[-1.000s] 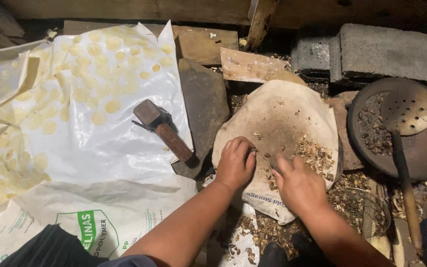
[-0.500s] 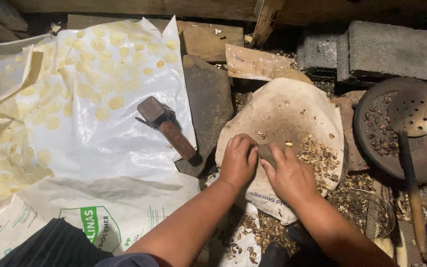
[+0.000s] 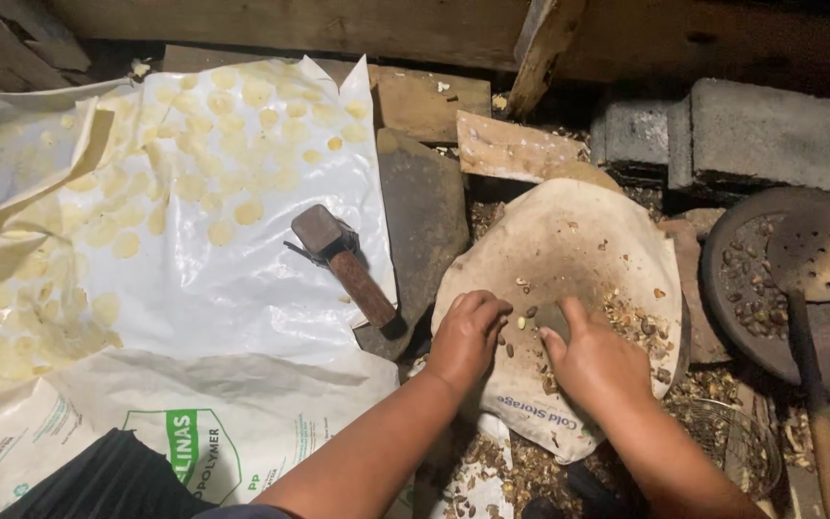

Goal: Cracking nuts with a stone, flattening dough circles with a mallet, and stirring nuts in a pan

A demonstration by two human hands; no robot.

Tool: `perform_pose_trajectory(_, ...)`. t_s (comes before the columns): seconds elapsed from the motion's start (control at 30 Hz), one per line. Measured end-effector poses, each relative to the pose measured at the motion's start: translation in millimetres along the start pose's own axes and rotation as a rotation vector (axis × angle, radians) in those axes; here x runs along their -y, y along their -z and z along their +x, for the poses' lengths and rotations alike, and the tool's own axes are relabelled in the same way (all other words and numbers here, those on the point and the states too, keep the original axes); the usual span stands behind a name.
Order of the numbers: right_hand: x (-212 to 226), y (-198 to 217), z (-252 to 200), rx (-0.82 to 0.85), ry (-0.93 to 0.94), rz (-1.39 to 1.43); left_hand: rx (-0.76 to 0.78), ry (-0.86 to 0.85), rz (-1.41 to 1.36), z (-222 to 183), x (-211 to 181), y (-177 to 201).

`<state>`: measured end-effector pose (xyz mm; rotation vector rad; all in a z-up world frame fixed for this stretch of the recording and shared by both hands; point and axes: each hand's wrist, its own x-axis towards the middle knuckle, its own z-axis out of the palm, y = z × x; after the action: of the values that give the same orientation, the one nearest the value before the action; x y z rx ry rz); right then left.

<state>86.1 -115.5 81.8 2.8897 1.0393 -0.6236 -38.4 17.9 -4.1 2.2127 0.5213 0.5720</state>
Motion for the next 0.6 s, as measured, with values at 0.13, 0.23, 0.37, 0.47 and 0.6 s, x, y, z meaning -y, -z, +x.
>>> perform_pose_trajectory(0.13,7.4,-12.6,-3.0,-0.186,0.219,0.010,-0.039,-0.001,-0.002,-3.9,-10.0,6.7)
perform_pose_trajectory(0.23,-1.3,-16.2,-5.3,-0.113,0.180,0.050,-0.071,0.038,0.032,2.9,-4.9,-3.2)
perform_pose_trajectory(0.37,8.4,-0.9,-4.2,-0.036,-0.025,0.244,-0.021,-0.001,0.080,11.7,7.5,-20.4)
perform_pose_trajectory(0.47,4.9,-4.8,4.3,0.029,-0.025,0.295,0.022,-0.055,0.043,8.6,5.8,-5.6)
perform_pose_trajectory(0.6,6.1,-10.0,-3.7,-0.035,0.018,0.112,0.121,-0.108,0.039,12.7,5.3,1.5)
